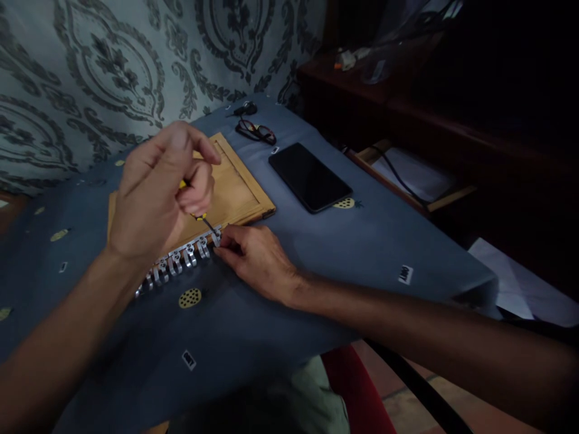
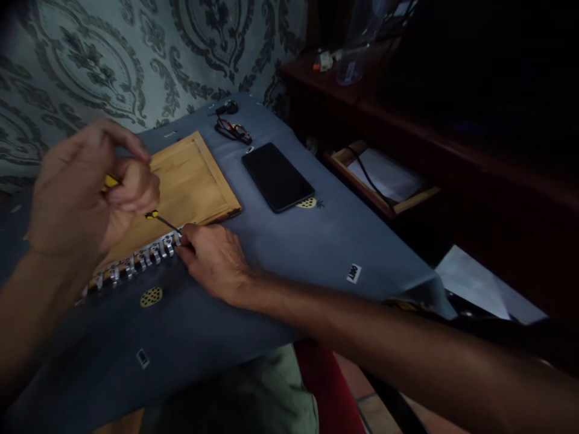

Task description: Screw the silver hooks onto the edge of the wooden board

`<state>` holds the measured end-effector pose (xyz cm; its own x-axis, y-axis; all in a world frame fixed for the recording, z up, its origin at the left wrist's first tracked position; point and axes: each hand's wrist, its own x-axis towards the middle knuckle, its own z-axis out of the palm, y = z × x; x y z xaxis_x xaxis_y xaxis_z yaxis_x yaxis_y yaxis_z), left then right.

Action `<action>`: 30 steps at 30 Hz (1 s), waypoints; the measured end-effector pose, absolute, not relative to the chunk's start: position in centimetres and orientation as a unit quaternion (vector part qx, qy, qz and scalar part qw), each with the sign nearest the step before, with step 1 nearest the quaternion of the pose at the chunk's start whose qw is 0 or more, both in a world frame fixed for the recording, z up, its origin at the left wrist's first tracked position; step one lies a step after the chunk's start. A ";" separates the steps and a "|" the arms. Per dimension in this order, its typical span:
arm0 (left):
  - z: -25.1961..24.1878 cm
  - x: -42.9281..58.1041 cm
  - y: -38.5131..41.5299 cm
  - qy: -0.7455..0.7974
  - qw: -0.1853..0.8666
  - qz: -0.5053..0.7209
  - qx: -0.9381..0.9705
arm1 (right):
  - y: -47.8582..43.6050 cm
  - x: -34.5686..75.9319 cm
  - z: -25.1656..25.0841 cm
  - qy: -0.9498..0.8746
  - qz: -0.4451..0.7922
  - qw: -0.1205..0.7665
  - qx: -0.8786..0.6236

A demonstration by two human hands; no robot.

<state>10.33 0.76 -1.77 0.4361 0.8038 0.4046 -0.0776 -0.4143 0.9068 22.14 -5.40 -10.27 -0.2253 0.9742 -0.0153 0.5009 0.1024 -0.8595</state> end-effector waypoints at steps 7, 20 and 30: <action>-1.2 10.7 -0.2 0.307 0.468 0.499 0.661 | -5.4 22.2 -10.3 -0.682 0.387 0.304 -0.541; -1.6 10.1 1.1 0.297 0.498 0.505 0.639 | -5.3 22.2 -10.2 -0.676 0.397 0.302 -0.541; -1.6 9.8 0.5 0.282 0.501 0.490 0.655 | -5.4 22.2 -10.1 -0.675 0.399 0.297 -0.544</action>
